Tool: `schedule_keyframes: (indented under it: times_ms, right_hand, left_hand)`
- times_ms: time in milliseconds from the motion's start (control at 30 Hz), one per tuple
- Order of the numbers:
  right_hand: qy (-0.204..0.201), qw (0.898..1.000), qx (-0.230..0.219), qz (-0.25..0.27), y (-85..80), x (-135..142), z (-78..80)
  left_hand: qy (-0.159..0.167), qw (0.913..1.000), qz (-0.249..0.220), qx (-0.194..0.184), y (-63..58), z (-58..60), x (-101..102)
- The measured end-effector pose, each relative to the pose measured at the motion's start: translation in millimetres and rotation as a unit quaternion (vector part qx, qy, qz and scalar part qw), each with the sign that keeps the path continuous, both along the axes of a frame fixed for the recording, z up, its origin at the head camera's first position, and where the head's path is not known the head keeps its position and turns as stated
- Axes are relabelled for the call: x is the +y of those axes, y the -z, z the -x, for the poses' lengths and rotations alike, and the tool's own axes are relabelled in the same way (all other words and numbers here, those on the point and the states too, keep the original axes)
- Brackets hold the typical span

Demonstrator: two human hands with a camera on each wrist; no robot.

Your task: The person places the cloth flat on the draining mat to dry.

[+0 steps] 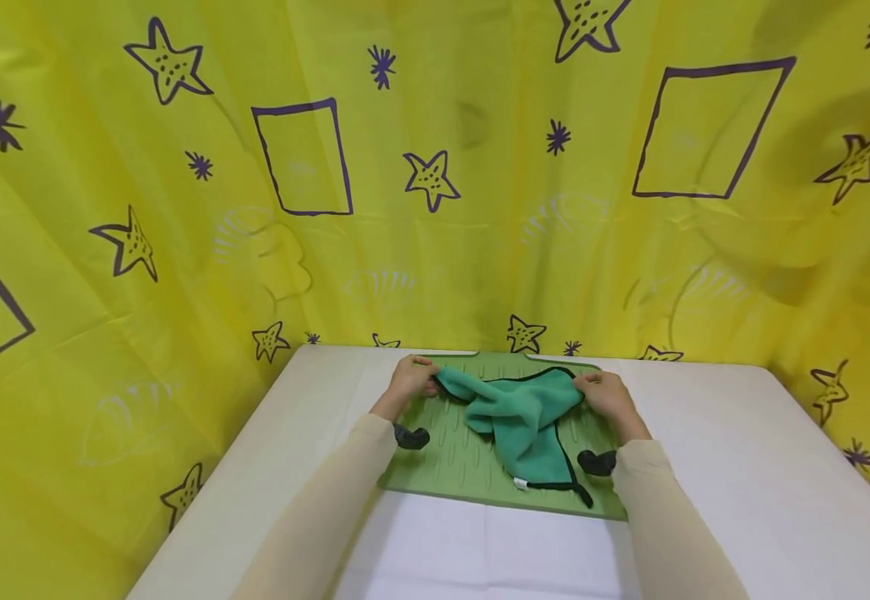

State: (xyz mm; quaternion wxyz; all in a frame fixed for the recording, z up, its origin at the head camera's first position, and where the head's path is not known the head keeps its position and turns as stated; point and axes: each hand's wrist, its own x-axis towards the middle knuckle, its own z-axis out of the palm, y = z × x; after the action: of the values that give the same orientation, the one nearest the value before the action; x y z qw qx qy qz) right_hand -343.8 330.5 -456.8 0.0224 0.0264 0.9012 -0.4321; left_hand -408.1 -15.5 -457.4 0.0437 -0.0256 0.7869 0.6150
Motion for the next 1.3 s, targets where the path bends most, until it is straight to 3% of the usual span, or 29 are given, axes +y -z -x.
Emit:
schedule_keyframes:
  times_ms: [100,333,533,667,767,833,900,1000,1167,1300]
  right_hand:
    - [-0.007,1.000,-0.014,0.011,1.1,3,-1.4]
    - [-0.027,0.999,-0.032,0.022,-6.8,1,-6.5]
    - [-0.020,1.000,0.014,0.012,-6.7,-2,-1.6]
    - [0.000,1.000,0.020,0.014,-12.0,-4,-0.5]
    - [0.007,1.000,-0.002,0.025,-15.3,-6,-0.1]
    - [0.000,0.999,-0.024,0.031,-16.1,-7,-0.3]
    - [-0.012,0.998,-0.048,0.032,-16.8,-7,-2.4]
    - [-0.027,0.997,-0.071,0.026,-17.6,-6,-9.3]
    - [-0.024,0.997,-0.072,0.016,-21.1,-3,-27.8]
    - [-0.033,0.999,-0.043,0.010,-21.5,-2,-43.6]
  left_hand:
    - [0.017,0.9997,-0.013,-0.013,2.0,-2.8,-2]
    - [0.042,0.9991,-0.001,0.005,-1.1,-2.9,-1]
    - [0.019,0.9990,0.003,0.040,-6.2,-0.1,4]
    - [0.001,0.9972,0.023,0.072,-13.2,2.6,9]
    - [0.028,0.9959,0.039,0.077,-16.1,4.8,11]
    - [0.069,0.9934,0.060,0.070,-15.0,4.9,11]
    - [0.111,0.9874,0.094,0.062,-11.7,3.2,11]
    - [0.144,0.9749,0.152,0.075,-5.4,-3.1,10]
    - [0.135,0.9555,0.217,0.147,-0.3,-17.7,11]
    - [0.154,0.9324,0.260,0.199,-1.4,-30.9,12]
